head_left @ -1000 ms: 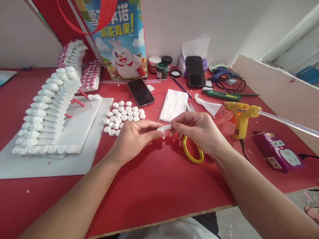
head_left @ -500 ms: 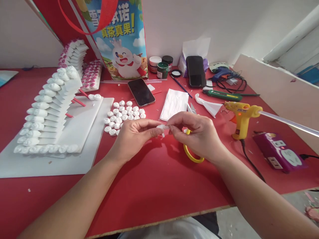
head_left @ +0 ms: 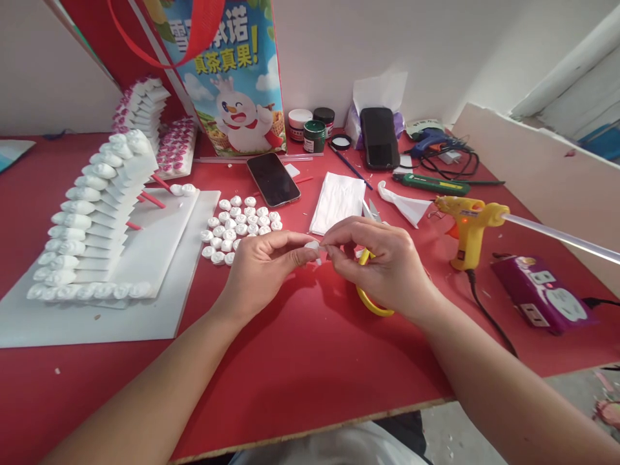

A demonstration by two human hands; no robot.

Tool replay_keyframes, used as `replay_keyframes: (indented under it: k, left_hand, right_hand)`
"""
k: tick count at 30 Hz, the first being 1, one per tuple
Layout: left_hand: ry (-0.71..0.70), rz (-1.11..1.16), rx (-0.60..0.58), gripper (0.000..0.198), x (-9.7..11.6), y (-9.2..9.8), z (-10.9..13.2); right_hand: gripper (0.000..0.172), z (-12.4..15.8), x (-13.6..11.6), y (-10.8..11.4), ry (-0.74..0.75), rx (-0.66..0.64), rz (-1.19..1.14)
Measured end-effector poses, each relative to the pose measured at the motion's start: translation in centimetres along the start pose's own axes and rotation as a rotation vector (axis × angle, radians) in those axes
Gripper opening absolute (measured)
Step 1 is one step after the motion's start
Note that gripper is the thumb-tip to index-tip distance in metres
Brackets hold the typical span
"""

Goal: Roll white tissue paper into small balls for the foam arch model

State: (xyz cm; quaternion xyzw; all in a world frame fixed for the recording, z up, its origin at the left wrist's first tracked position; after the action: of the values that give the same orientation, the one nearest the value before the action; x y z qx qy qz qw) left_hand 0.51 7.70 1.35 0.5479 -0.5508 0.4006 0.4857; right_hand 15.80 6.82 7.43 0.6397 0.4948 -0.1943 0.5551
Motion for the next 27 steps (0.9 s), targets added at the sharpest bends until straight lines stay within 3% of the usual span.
replay_keyframes:
  k: [10, 17, 21, 27]
  left_hand:
    - [-0.405, -0.296, 0.064, 0.004, 3.6, 0.1, 0.6]
    - [-0.449, -0.294, 0.034, 0.018, 3.7, 0.1, 0.6]
    - [-0.499, -0.317, 0.032, 0.01, 4.2, 0.1, 0.7]
    - [-0.426, -0.279, 0.102, 0.007, 3.6, 0.7, 0.6]
  right_hand:
    - [0.016, 0.1, -0.3, 0.2, -0.007, 0.032, -0.027]
    - [0.015, 0.1, -0.3, 0.2, -0.02, 0.044, -0.053]
    - [0.014, 0.0, 0.2, 0.1, -0.083, 0.026, -0.085]
    - [0.019, -0.1, 0.3, -0.4, -0.129, -0.069, -0.249]
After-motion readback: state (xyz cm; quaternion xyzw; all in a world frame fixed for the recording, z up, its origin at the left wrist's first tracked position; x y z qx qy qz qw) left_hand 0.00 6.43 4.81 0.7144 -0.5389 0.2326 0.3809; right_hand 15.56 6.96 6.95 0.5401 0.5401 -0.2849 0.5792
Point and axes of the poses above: each hand's wrist, its own z-axis away from the middle knuckle, its own y-axis out of the back of the hand, x = y × z, the point moved 9 cm from there along -z, towards the middle knuckle, and after that the axes turned 12 degrees about -y, right-handed, at the moved point
